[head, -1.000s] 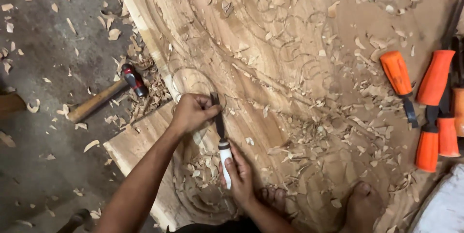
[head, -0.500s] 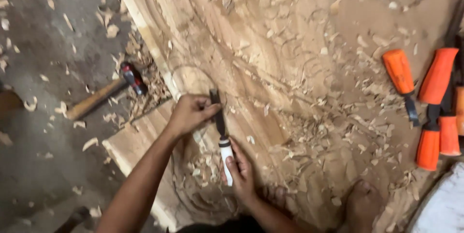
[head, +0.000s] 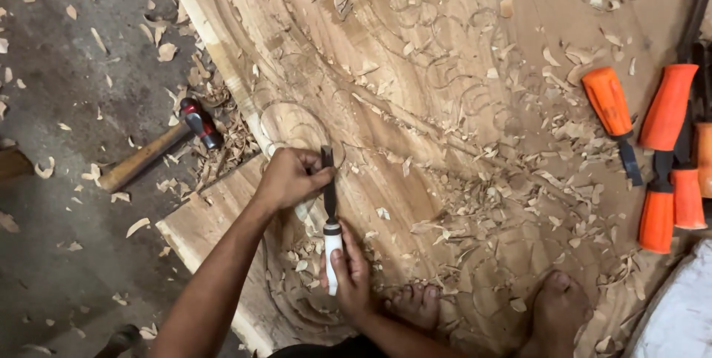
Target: The person carves decorative designs into a wooden board using a chisel.
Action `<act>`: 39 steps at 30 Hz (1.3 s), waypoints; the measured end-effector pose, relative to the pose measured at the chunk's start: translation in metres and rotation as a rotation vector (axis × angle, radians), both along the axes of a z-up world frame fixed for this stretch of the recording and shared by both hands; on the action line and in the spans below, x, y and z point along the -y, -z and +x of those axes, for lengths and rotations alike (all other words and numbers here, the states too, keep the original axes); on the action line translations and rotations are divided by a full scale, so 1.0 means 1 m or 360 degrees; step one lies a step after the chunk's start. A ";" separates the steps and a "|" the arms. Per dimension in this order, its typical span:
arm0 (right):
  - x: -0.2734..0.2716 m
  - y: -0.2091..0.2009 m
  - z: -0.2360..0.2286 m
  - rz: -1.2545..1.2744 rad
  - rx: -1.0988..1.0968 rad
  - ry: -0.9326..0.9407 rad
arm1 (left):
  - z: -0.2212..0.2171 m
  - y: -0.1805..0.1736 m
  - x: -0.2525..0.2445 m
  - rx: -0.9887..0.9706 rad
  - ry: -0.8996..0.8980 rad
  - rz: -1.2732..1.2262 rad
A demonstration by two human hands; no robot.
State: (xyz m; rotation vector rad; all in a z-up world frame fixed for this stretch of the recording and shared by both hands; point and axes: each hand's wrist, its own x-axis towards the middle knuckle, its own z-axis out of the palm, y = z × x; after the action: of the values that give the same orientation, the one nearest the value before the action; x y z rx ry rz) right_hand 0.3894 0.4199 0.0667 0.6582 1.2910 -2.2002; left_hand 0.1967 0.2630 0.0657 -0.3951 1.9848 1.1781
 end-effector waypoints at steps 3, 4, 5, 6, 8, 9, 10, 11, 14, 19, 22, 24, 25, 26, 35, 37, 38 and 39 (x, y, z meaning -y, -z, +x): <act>0.006 0.001 0.000 0.0059 -0.0107 0.0071 | 0.013 0.016 0.002 -0.0157 -0.0087 0.0063; 0.008 0.002 -0.001 0.0057 -0.0103 0.0074 | 0.012 0.014 0.002 -0.0154 -0.0085 0.0061; 0.010 0.002 -0.001 0.0051 -0.0105 0.0106 | 0.011 0.012 0.002 -0.0150 -0.0129 0.0073; 0.010 0.002 -0.001 0.0047 -0.0103 0.0138 | 0.011 0.010 0.001 -0.0142 -0.0174 0.0086; 0.014 0.004 0.001 0.0073 -0.0112 0.0149 | 0.012 0.009 0.000 -0.0129 -0.0194 0.0091; 0.015 0.004 0.001 0.0099 -0.0128 0.0159 | 0.011 0.008 -0.001 -0.0124 -0.0215 0.0096; 0.018 0.006 0.002 0.0099 -0.0132 0.0160 | 0.013 0.011 0.001 -0.0128 -0.0214 0.0097; 0.020 0.007 0.004 0.0031 -0.0179 0.0193 | 0.014 0.014 0.003 -0.0152 -0.0240 0.0138; 0.024 0.021 -0.016 0.0316 -0.0499 0.0101 | 0.003 -0.008 -0.001 -0.0129 -0.0547 0.0127; 0.033 -0.010 -0.088 0.0451 -0.0364 -0.0194 | -0.025 0.009 0.046 -0.0741 -0.1096 0.0296; 0.029 -0.011 -0.080 0.0023 -0.0472 -0.0132 | -0.033 0.003 0.050 -0.1109 -0.0909 0.0566; 0.018 0.000 -0.043 0.0138 -0.0451 -0.0122 | -0.012 0.009 0.042 -0.0936 -0.0265 0.0235; 0.016 0.010 -0.033 0.0138 -0.0441 -0.0133 | -0.008 0.012 0.033 -0.0927 -0.0277 0.0232; 0.015 0.013 -0.012 0.0046 -0.0314 -0.0044 | 0.005 0.013 0.025 -0.0688 -0.0199 0.0216; 0.025 0.007 0.014 -0.0196 -0.0100 0.0227 | 0.001 0.000 0.009 -0.0155 0.0215 -0.0024; 0.027 0.007 0.015 -0.0204 -0.0122 0.0257 | 0.000 0.002 0.010 -0.0123 0.0253 -0.0039; 0.026 0.006 0.014 -0.0198 -0.0103 0.0234 | 0.000 0.004 0.011 -0.0102 0.0233 -0.0014; 0.025 0.005 0.014 -0.0193 -0.0085 0.0210 | 0.000 0.006 0.011 -0.0080 0.0214 0.0011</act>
State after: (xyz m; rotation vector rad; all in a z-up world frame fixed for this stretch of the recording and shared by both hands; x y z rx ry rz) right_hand 0.4033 0.3952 0.0620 0.6588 1.1585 -2.3964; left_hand 0.1968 0.2516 0.0596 -0.2269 2.0167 1.1198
